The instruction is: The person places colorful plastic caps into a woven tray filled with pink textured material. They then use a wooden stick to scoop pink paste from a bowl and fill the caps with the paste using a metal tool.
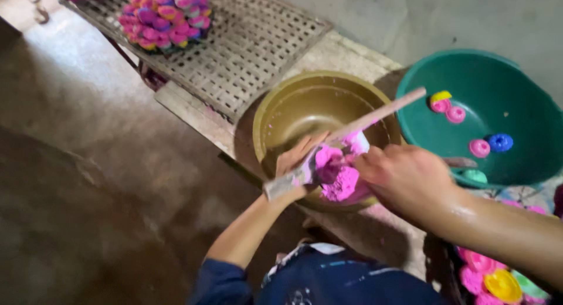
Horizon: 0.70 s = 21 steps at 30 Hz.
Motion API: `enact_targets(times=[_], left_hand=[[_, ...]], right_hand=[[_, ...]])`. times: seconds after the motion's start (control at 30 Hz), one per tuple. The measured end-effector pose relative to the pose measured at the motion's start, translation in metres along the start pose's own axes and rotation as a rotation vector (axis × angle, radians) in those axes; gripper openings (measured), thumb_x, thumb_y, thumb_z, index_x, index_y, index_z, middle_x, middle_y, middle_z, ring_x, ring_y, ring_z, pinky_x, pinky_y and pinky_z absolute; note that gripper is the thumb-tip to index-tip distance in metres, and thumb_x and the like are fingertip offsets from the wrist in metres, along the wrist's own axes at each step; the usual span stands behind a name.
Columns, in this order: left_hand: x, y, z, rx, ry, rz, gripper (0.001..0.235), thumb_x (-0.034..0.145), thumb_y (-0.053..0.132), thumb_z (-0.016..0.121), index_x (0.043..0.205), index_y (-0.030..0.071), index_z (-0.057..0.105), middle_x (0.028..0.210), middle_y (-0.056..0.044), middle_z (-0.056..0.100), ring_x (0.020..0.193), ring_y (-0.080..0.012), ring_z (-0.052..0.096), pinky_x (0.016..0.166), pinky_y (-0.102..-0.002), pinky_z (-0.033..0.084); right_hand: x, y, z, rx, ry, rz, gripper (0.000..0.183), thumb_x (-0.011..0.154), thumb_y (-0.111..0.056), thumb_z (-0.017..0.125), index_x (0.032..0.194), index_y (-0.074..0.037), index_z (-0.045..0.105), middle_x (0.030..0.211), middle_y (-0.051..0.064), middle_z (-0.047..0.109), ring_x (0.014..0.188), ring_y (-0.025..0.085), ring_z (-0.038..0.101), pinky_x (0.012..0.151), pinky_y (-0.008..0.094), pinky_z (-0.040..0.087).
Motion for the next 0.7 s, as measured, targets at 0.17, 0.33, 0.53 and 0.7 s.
enact_targets(times=[0.17, 0.33, 0.53, 0.7], left_hand=[[-0.005, 0.043, -0.007, 0.001, 0.222, 0.296, 0.066, 0.082, 0.033, 0.071, 0.144, 0.019, 0.054, 0.141, -0.007, 0.063, 0.116, -0.0259, 0.069, 0.084, -0.039, 0.061], [0.004, -0.02, 0.005, 0.094, 0.0, -0.205, 0.055, 0.093, 0.041, 0.065, 0.144, 0.026, 0.055, 0.142, -0.005, 0.062, 0.08, -0.0247, 0.073, 0.064, -0.035, 0.06], [0.007, -0.006, -0.03, -0.071, 0.169, -0.041, 0.065, 0.089, 0.039, 0.071, 0.147, 0.019, 0.052, 0.123, -0.005, 0.069, 0.078, -0.026, 0.074, 0.063, -0.039, 0.06], [-0.002, 0.03, -0.024, -0.113, 0.313, 0.169, 0.067, 0.084, 0.035, 0.076, 0.144, 0.018, 0.055, 0.131, -0.01, 0.067, 0.102, -0.0292, 0.074, 0.083, -0.041, 0.063]], right_hand=[[0.017, -0.045, 0.06, -0.175, -0.064, -0.136, 0.023, 0.081, -0.016, 0.059, 0.099, -0.002, 0.064, 0.079, 0.006, 0.065, 0.065, 0.02, 0.07, 0.047, 0.031, 0.054], [-0.025, 0.018, 0.026, 0.288, -0.156, 0.115, 0.038, 0.083, -0.011, 0.059, 0.117, -0.025, 0.07, 0.1, 0.0, 0.071, 0.074, 0.022, 0.075, 0.059, 0.038, 0.06], [-0.018, 0.036, 0.026, 0.21, -0.265, 0.187, 0.034, 0.08, -0.016, 0.059, 0.115, -0.018, 0.063, 0.094, 0.004, 0.068, 0.07, 0.028, 0.074, 0.053, 0.043, 0.059], [0.018, -0.028, 0.06, -0.098, -0.103, -0.001, 0.012, 0.086, -0.009, 0.058, 0.097, -0.007, 0.062, 0.081, 0.008, 0.065, 0.062, 0.02, 0.071, 0.046, 0.035, 0.056]])
Point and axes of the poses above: each hand's wrist, its own x-axis towards the middle knuckle, its own z-axis out of the palm, y = z × x, the point moved 10 cm from there along x, towards the middle knuckle
